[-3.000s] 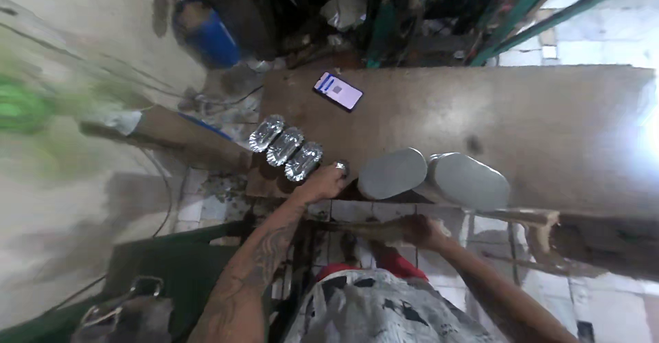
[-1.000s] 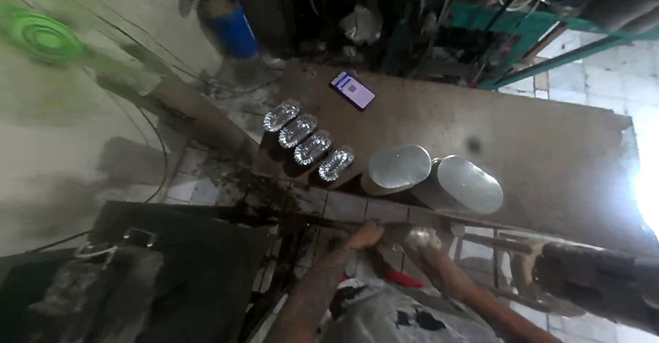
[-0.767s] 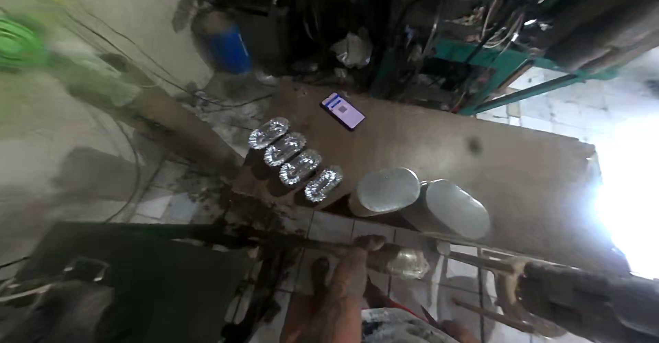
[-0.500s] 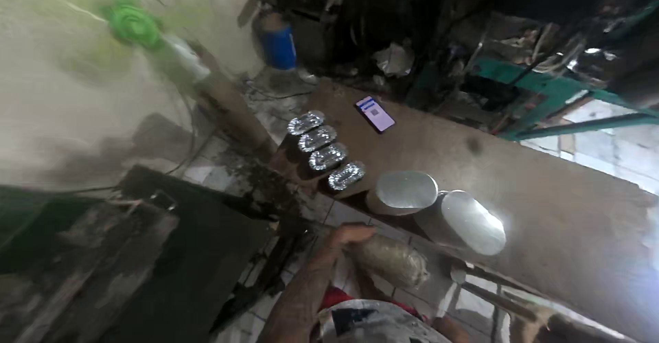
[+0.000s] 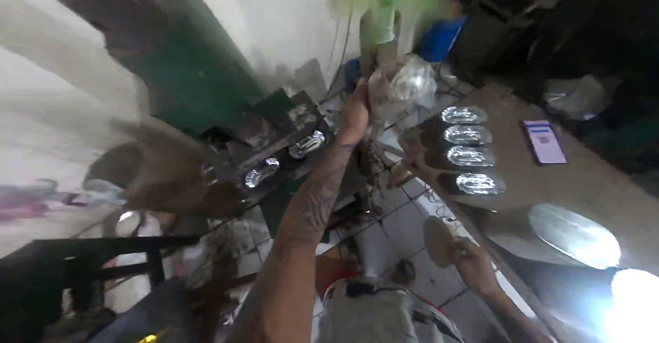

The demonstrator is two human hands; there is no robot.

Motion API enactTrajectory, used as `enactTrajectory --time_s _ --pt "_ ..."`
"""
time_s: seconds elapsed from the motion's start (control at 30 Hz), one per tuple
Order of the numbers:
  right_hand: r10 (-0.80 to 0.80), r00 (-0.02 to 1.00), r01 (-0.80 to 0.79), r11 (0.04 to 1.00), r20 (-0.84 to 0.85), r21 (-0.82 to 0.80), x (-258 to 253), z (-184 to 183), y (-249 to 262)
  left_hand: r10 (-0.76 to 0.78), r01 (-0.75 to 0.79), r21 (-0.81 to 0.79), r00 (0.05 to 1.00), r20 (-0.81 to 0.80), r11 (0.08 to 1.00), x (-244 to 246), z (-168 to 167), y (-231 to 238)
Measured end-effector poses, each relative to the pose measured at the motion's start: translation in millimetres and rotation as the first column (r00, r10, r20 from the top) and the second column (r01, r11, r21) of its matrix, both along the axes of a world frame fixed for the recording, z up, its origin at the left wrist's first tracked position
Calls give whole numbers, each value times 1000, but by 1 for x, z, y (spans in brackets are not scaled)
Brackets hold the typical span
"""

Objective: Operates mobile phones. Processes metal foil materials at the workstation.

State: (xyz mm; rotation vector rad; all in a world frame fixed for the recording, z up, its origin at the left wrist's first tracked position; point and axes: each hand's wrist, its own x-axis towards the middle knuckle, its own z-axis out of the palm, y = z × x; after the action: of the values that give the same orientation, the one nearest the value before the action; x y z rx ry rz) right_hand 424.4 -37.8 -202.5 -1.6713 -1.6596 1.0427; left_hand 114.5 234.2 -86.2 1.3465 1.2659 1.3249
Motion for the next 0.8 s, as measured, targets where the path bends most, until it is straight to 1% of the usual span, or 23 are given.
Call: enactTrajectory --time_s 0.03,0.07,0.1,0.13,0.17,0.2,0.23,0.27,0.3,0.33,0.37,0.4,0.43,0.47,0.5,0.53,0.57,0.6,0.67,0.7,0.73,0.77,0.8 --pt "-1 1000 2 1000 -13 9 -15 3 10 21 -26 -19 976 -215 999 -14 -6 -17" --pt "-7 1000 7 1000 -26 13 -28 6 20 18 -61 -81 892 -452 995 -33 -16 -33" --pt "-19 999 20 999 -37 29 -41 10 29 -37 -95 -171 768 -640 981 -58 -31 -45" --pt "-28 998 30 998 -53 54 -55 16 41 -102 -148 -263 662 -742 953 -88 -46 -54" --pt "-31 997 37 996 -75 82 -70 22 53 -167 -193 -346 604 -779 918 -122 -62 -58" --pt "-27 994 38 993 -105 110 -87 28 65 -218 -194 -385 565 -796 902 -150 -75 -63" --pt "-10 992 29 989 -126 148 -105 34 79 -278 -146 -421 558 -782 895 -168 -76 -71" --pt "29 993 -3 976 -116 219 -124 41 95 -307 -81 -418 557 -772 905 -177 -69 -80" --pt "97 994 -77 952 -52 297 -144 50 110 -341 -1 -411 559 -756 912 -183 -55 -94" --pt "189 980 -200 907 67 371 -165 58 123 -409 98 -433 564 -718 896 -189 -39 -113" --pt "305 926 -372 835 220 406 -187 65 136 -512 181 -498 524 -680 848 -200 -30 -128" --pt "416 832 -546 729 366 412 -209 67 149 -596 224 -561 446 -668 797 -217 -29 -139" --pt "508 709 -699 593 489 399 -230 62 163 -637 243 -591 367 -678 769 -238 -37 -146" --pt "574 563 -824 443 595 352 -250 55 179 -648 243 -601 294 -703 762 -262 -50 -150" --pt "604 434 -901 303 669 311 -270 48 198 -643 244 -596 267 -717 765 -281 -60 -153" --pt "610 334 -943 211 719 258 -291 40 217 -639 242 -592 254 -726 768 -292 -64 -157" --pt "607 284 -959 175 742 224 -310 29 235 -643 232 -600 243 -727 766 -293 -58 -162" --pt "592 276 -961 161 757 224 -328 19 248 -649 233 -606 233 -724 760 -287 -44 -171" --pt "626 243 -965 233 740 120 -356 17 244 -661 267 -607 213 -720 748 -270 -7 -197" --pt "680 235 -955 296 695 33 -368 23 231 -688 298 -624 221 -692 723 -259 18 -214" --pt "735 253 -937 347 630 -29 -381 27 216 -702 351 -610 292 -649 710 -247 39 -233" --pt "759 270 -932 361 592 -39 -398 30 200 -689 427 -542 403 -602 723 -236 53 -251" --pt "764 261 -937 349 590 -38 -418 33 185 -674 498 -456 495 -549 738 -224 56 -267"
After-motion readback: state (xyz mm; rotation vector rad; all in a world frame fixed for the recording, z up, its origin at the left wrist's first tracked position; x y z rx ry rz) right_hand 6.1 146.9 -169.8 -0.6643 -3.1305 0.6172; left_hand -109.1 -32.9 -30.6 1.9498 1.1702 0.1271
